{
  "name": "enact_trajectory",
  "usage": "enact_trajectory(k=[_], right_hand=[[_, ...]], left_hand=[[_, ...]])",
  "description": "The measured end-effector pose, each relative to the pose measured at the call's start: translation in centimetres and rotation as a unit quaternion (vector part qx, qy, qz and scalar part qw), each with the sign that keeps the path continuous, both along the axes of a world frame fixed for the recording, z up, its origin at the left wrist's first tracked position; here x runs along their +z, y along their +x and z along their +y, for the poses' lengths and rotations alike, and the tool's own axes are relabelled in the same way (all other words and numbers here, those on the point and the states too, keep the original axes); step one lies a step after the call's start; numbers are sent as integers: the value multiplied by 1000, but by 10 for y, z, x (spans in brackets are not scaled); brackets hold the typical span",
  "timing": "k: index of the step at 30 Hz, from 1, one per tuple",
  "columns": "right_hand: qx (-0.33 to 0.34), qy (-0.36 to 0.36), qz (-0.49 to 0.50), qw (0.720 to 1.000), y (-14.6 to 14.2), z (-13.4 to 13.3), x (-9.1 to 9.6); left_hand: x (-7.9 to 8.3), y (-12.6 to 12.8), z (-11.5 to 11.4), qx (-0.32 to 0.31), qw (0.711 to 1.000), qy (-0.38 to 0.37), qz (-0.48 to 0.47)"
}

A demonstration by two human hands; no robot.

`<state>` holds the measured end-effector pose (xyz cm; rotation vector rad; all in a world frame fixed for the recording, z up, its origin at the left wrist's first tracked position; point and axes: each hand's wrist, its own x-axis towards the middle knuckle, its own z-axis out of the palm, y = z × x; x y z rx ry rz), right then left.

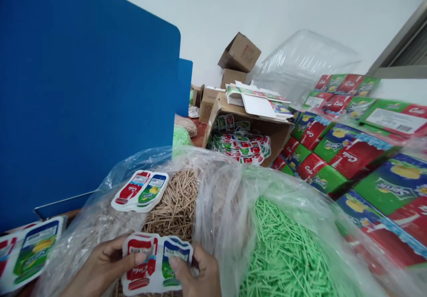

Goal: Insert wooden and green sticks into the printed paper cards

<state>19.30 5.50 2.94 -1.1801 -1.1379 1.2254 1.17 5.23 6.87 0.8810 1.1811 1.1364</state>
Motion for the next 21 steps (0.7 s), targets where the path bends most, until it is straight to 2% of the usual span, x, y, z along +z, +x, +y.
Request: enact_trajectory(k=[5,9,11,15,21], right_hand=[[85,-43,96,991,-10,22,17],[135,-20,84,987,-13,32,19],[126,3,61,990,-11,40,23],[90,73,-31,993,-3,67,38],[14,133,-199,971,3,113,53]], left_hand=[[19,-18,10,2,999,35,20],[22,-28,25,-55,998,35,15],[21,-29,39,-78,996,42,27],[21,-25,79,-103,978,128,128],[23,-12,137,-95,950,173,241]])
